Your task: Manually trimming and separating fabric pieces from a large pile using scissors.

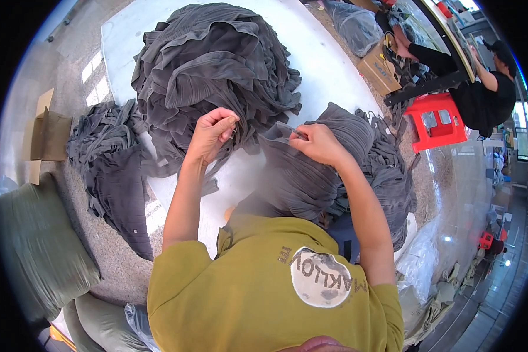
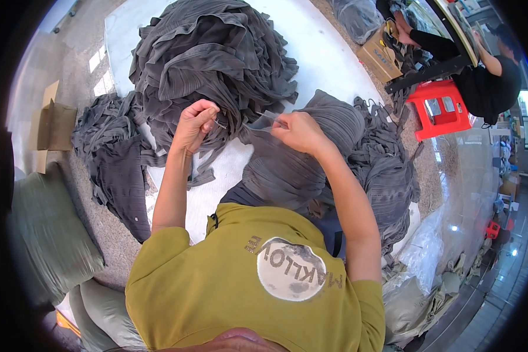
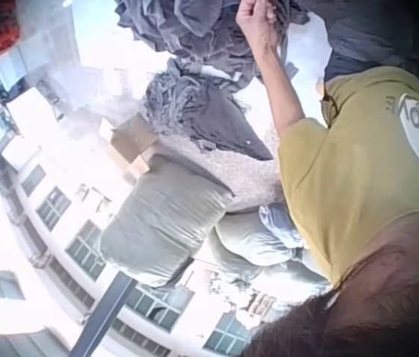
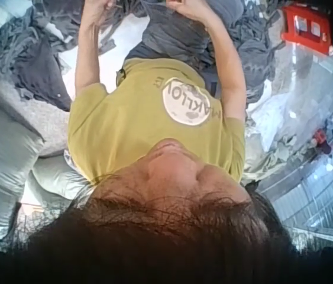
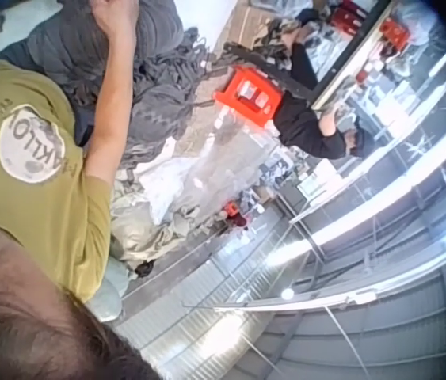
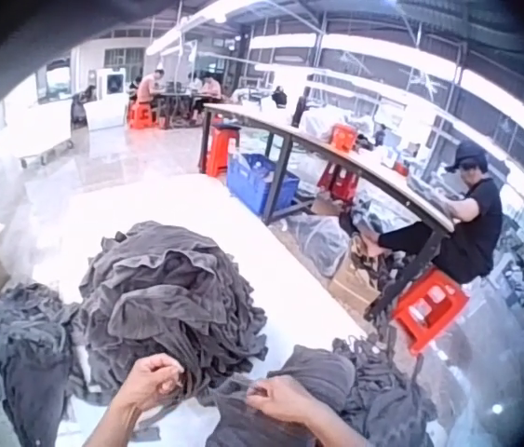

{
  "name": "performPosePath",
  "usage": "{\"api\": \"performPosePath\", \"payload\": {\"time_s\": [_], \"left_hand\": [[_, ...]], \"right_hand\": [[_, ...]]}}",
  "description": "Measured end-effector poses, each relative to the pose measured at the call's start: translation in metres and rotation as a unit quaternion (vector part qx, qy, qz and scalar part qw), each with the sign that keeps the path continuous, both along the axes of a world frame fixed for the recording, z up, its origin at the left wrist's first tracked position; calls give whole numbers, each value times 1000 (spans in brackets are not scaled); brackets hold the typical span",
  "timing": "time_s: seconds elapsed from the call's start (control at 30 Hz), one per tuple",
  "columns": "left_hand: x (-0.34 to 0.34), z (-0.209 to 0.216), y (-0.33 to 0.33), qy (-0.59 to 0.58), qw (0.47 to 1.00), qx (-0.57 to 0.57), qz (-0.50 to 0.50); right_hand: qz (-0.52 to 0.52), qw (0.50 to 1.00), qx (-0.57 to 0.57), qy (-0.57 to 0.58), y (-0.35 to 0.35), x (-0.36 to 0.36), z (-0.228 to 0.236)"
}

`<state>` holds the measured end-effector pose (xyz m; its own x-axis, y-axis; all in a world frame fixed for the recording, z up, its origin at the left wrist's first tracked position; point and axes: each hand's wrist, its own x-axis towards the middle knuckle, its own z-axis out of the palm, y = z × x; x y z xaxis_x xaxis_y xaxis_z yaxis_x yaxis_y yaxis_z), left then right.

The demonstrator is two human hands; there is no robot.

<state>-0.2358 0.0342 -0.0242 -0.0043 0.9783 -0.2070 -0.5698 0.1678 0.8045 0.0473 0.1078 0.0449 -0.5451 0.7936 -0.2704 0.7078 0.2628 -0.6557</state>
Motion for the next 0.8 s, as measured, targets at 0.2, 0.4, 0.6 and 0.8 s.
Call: {"api": "performPosePath", "payload": {"time_s": [0.2, 0.4, 0.6, 0.8], "left_hand": [[3, 2, -13, 12, 1000, -12, -20], [52, -41, -13, 140, 983, -31, -115], [103, -52, 6, 258, 951, 82, -150], [118, -35, 18, 156, 975, 76, -136]], "right_hand": [[91, 982, 25, -164, -2, -6, -11], [97, 961, 107, -234, -10, -12, -7], [-150, 954, -125, 230, 4, 27, -19], [-204, 891, -233, 332, 3, 32, 4]]}}
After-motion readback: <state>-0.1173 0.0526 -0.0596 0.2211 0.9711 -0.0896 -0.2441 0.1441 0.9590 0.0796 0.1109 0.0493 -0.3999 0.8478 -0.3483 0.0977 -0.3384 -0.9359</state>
